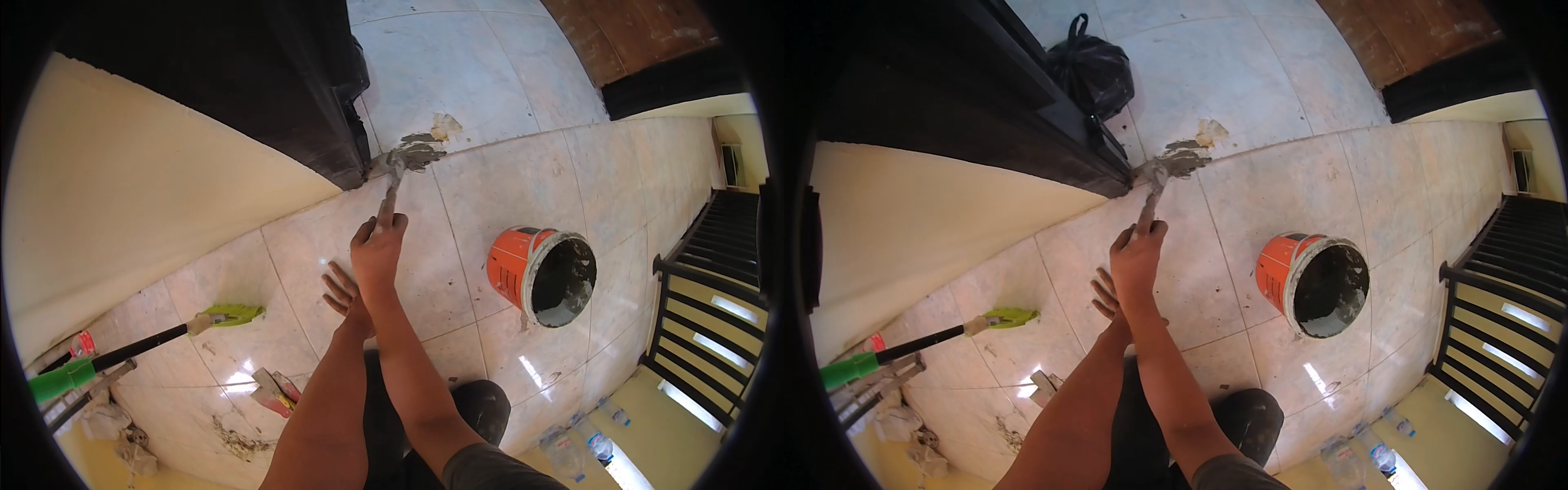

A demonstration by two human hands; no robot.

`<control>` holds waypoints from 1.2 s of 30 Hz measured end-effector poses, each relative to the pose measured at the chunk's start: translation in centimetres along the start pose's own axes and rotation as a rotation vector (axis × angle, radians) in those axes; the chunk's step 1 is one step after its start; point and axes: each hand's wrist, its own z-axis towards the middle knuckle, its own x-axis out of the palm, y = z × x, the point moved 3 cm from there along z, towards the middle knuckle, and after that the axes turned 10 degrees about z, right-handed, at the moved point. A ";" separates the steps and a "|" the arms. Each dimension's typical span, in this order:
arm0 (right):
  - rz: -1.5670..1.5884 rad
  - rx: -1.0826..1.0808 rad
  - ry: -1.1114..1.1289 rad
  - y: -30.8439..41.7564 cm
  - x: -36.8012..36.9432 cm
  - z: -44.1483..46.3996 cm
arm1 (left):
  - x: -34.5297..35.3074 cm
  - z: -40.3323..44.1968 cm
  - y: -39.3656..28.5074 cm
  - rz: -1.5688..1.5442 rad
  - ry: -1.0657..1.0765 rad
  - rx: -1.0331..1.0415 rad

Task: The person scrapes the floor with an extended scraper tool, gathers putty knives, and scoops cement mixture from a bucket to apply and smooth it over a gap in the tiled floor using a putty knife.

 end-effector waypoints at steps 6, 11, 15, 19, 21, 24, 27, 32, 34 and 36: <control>0.017 -0.026 -0.010 -0.6 -0.5 -1.1 | 0.2 0.0 0.0 -0.007 0.004 0.020; 0.058 -0.028 -0.160 -3.3 -0.1 1.5 | 0.0 -0.1 -0.5 -0.128 -0.070 -0.030; 0.055 -0.049 -0.187 -4.3 1.3 2.9 | 0.5 0.4 -0.4 -0.143 -0.087 -0.043; 0.127 -0.001 -0.112 -3.0 3.0 1.8 | 0.2 0.1 -0.3 -0.066 -0.012 -0.037; 0.150 0.003 -0.098 -2.4 3.6 0.9 | -0.2 0.0 -0.2 -0.039 0.008 -0.026; 0.186 0.005 -0.055 -2.0 4.4 -0.7 | -0.2 0.1 0.0 -0.039 -0.010 -0.019; 0.189 -0.004 -0.010 -1.4 4.1 -2.5 | -0.2 0.0 0.0 -0.053 -0.030 -0.015; 0.153 -0.038 -0.059 -1.1 1.9 -1.8 | 0.0 -0.3 0.0 -0.059 -0.043 -0.018; 0.160 0.041 -0.152 -1.6 1.2 0.0 | 0.2 -0.3 -0.1 -0.074 -0.053 -0.019; 0.151 0.030 -0.175 -2.8 1.8 0.7 | 1.2 0.8 0.0 -0.092 -0.077 -0.030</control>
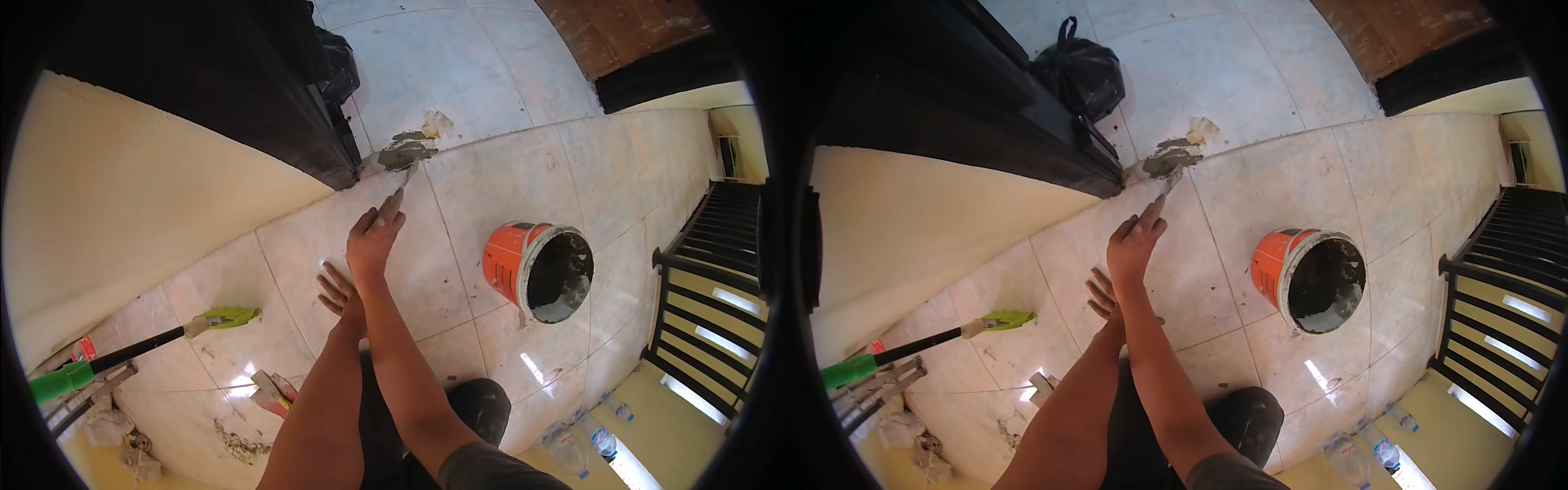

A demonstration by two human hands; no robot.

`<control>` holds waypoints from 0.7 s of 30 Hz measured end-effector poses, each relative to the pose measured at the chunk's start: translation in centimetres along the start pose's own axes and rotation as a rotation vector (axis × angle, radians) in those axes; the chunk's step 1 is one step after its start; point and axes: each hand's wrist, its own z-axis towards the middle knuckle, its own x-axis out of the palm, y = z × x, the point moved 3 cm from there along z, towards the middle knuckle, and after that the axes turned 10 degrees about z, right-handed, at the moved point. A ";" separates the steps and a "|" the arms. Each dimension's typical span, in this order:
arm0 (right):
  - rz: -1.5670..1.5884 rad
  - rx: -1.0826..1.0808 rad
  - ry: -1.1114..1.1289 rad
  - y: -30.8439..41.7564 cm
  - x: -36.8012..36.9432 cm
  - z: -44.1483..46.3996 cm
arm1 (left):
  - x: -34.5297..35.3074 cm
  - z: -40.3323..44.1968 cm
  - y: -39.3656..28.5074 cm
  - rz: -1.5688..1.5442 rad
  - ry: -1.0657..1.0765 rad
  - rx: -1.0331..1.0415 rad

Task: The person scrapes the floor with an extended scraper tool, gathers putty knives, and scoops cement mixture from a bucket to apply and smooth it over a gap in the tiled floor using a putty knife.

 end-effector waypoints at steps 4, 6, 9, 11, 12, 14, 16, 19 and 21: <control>0.009 -0.022 0.104 0.4 1.3 -0.9 | 0.3 0.4 0.5 0.002 -0.029 -0.003; 0.024 0.004 0.131 0.5 1.5 -2.0 | -0.2 0.1 0.4 0.032 -0.005 0.001; 0.060 -0.024 0.199 0.9 1.0 -3.1 | -0.9 -0.6 0.1 0.061 0.022 0.002; 0.009 -0.021 0.209 1.0 0.0 -3.3 | -1.4 -0.9 0.0 0.073 0.032 -0.001; 0.010 -0.021 0.210 1.3 -0.4 -2.8 | -1.3 -1.0 -0.1 0.077 0.036 -0.004; 0.008 -0.043 0.090 1.6 -1.2 -1.3 | -1.1 -1.0 -0.3 0.073 0.026 -0.010; 0.011 0.018 0.089 1.3 -1.0 -0.1 | 0.0 -0.3 0.0 0.052 -0.016 -0.001; 0.001 0.013 0.079 0.3 0.2 0.0 | 0.1 0.1 0.2 0.064 -0.028 0.007; 0.039 -0.042 0.125 0.5 0.8 -1.4 | 0.0 0.1 0.3 0.102 0.014 0.010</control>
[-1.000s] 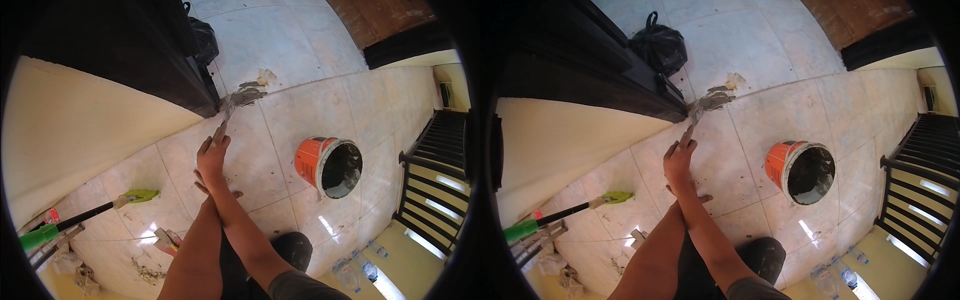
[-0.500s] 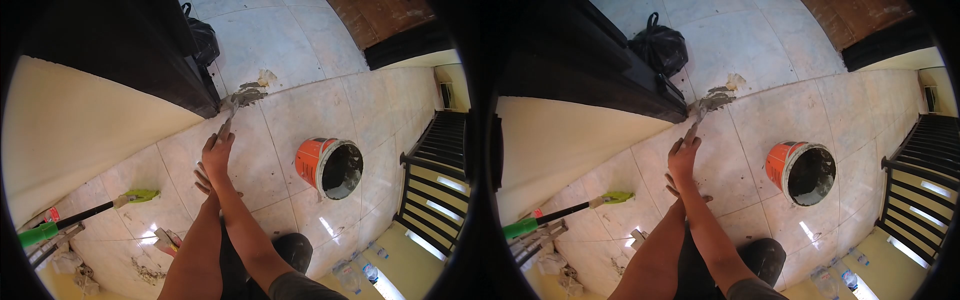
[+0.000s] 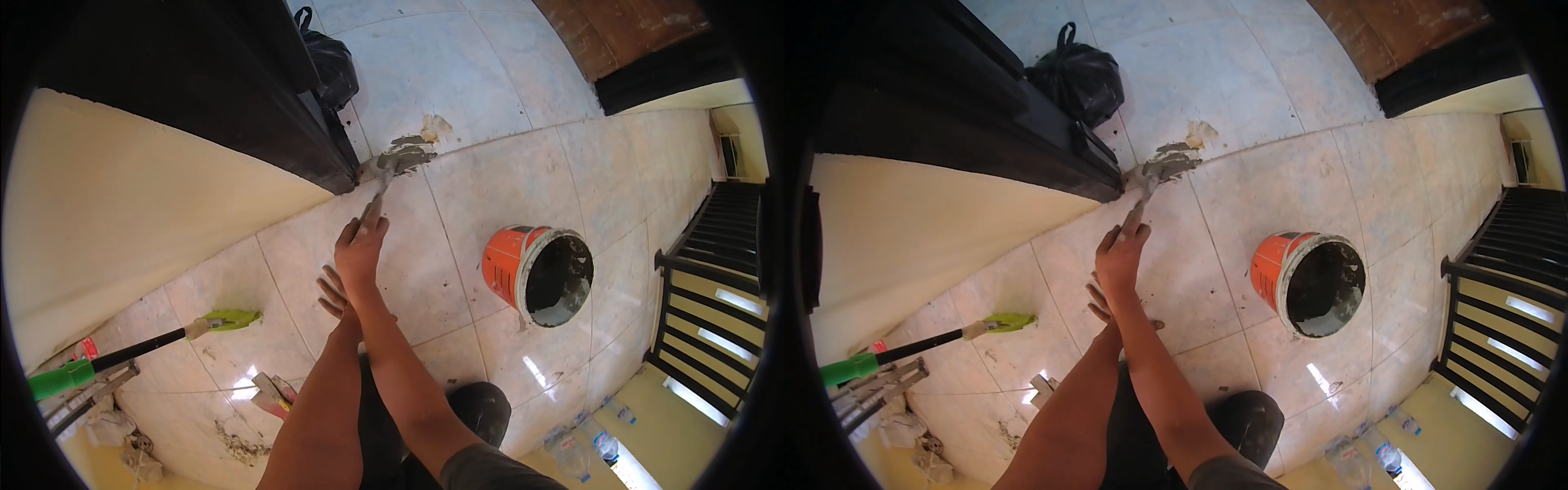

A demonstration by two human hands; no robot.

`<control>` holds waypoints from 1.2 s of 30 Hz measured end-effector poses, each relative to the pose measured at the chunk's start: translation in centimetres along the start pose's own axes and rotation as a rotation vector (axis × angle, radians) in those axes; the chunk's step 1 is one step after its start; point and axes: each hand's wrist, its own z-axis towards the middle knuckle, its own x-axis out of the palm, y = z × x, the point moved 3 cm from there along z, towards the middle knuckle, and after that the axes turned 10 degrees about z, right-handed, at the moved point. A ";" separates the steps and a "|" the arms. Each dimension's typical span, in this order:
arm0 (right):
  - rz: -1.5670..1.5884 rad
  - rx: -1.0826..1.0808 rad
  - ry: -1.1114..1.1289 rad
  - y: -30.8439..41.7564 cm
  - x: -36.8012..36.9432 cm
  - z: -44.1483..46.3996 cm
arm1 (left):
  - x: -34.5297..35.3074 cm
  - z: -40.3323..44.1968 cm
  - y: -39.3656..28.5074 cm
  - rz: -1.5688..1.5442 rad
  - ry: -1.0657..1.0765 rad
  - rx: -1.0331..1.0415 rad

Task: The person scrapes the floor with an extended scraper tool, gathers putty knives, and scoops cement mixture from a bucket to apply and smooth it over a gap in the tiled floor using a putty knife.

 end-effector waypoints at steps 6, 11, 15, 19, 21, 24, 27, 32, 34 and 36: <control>-0.058 0.001 0.093 0.2 -2.7 -1.2 | 0.9 0.7 -0.3 -0.065 -0.055 0.016; -0.403 0.007 0.092 0.4 -5.7 3.2 | -2.6 -2.1 -0.7 -0.117 0.005 0.011; -0.639 -0.120 0.129 0.2 -5.0 5.2 | -2.6 -2.3 -0.7 -0.152 -0.018 0.037; -0.771 -0.085 0.206 -0.3 -3.0 4.7 | -2.1 -1.6 -0.6 -0.138 -0.016 0.022; -0.745 -0.075 0.243 0.1 -2.5 3.6 | -1.1 -0.9 -0.4 -0.146 -0.035 0.016; -0.780 -0.053 0.294 1.0 -2.6 2.4 | 0.6 0.0 -0.4 -0.107 -0.104 0.020; -0.831 -0.029 0.331 2.7 -4.5 2.4 | -0.1 -0.4 -0.4 -0.092 -0.165 0.010; -0.773 -0.095 0.270 3.7 -7.1 4.5 | -2.4 -2.1 -0.7 -0.114 -0.015 0.024; -0.825 -0.145 0.221 3.0 -7.0 6.0 | -2.5 -2.3 -0.6 -0.124 -0.017 0.029; -0.779 -0.148 0.217 0.5 -6.3 6.2 | -2.6 -2.3 -0.7 -0.132 -0.020 0.035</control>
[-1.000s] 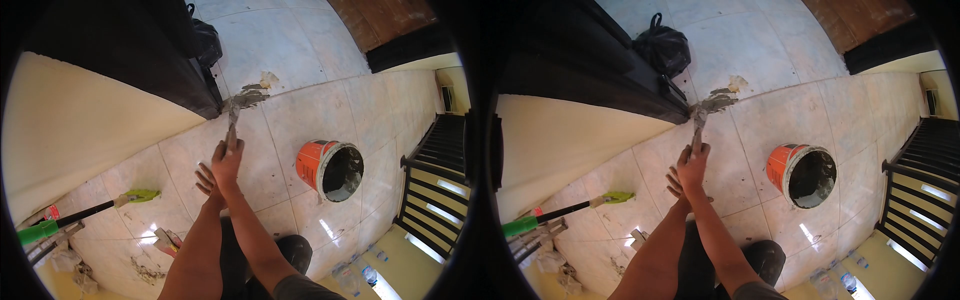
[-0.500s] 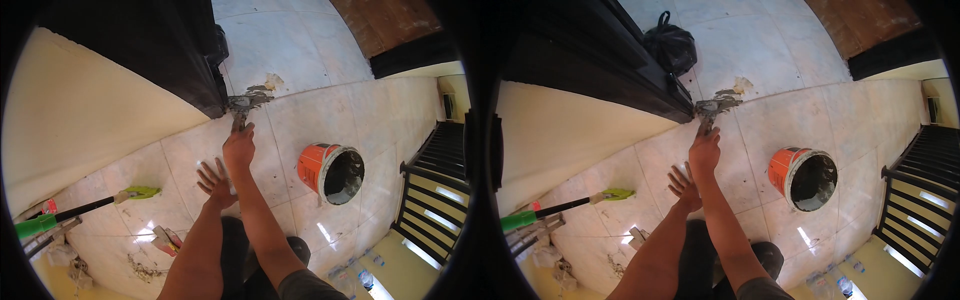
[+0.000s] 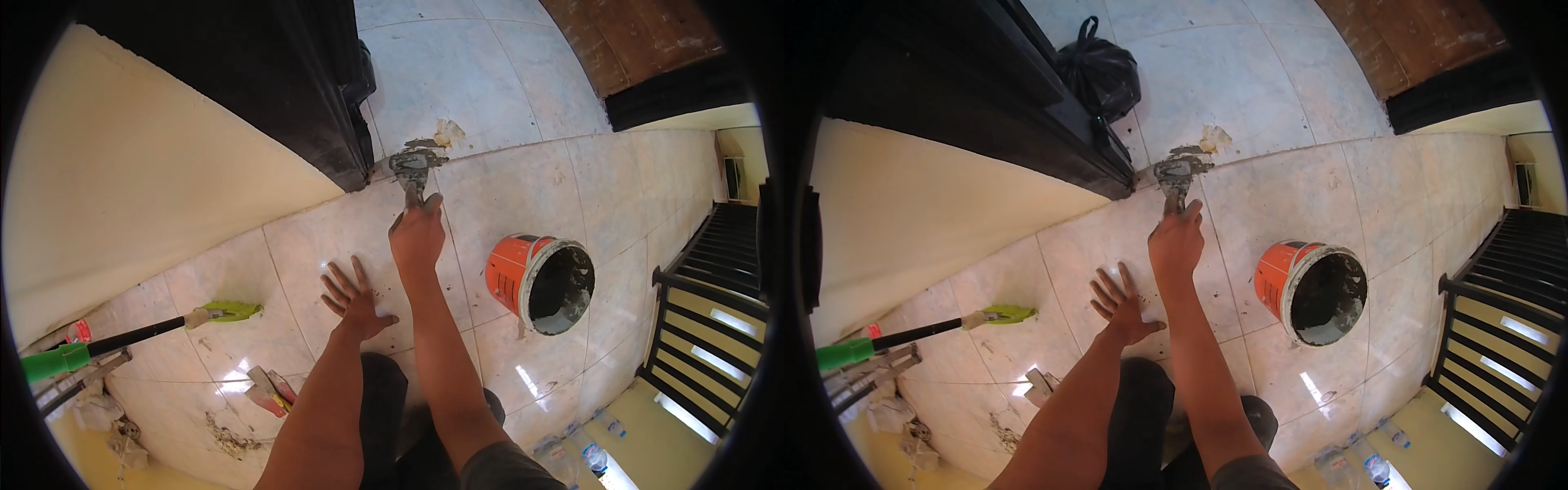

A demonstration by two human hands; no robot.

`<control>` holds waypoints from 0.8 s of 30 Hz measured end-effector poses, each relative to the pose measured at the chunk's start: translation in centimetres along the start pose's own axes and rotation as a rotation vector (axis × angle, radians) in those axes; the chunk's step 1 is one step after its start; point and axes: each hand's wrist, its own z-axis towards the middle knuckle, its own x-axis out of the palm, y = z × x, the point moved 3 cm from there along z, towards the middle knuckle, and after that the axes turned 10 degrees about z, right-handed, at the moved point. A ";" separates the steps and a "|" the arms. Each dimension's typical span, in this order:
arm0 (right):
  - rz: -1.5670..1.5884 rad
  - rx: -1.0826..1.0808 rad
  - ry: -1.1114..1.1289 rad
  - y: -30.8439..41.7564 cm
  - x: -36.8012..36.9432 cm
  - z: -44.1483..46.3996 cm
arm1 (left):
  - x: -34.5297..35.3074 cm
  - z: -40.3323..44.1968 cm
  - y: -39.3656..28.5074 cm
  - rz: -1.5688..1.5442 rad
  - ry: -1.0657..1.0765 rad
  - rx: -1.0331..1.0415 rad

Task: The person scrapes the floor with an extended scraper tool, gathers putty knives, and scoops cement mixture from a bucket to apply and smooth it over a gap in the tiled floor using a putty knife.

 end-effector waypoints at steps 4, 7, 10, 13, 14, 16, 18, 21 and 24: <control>0.065 -0.012 0.052 0.0 1.8 -1.7 | -0.1 0.0 -0.1 0.002 0.016 -0.013; 0.134 0.065 0.205 1.1 -1.2 -2.2 | -0.2 -0.1 -0.1 -0.001 0.017 -0.014; 0.185 0.079 0.113 1.9 -4.0 -1.3 | -0.4 -0.4 -0.1 -0.010 0.006 -0.003; 0.140 0.145 0.012 1.7 -4.5 1.8 | -0.3 -0.4 -0.1 -0.009 -0.005 0.007; 0.176 0.152 -0.034 1.7 -4.3 2.9 | -0.3 -0.4 -0.1 -0.004 -0.011 0.011; 0.163 0.156 -0.048 1.4 -3.2 5.2 | -0.2 -0.3 -0.2 0.007 -0.007 0.003; 0.152 0.160 -0.060 0.9 -1.8 6.6 | -0.2 -0.1 -0.1 0.017 -0.004 -0.009; 0.157 0.119 -0.011 0.8 -0.7 6.9 | 0.1 0.1 0.0 0.011 -0.004 -0.013; 0.146 0.106 0.060 1.9 -1.8 4.8 | 0.1 0.0 -0.2 0.014 -0.001 -0.018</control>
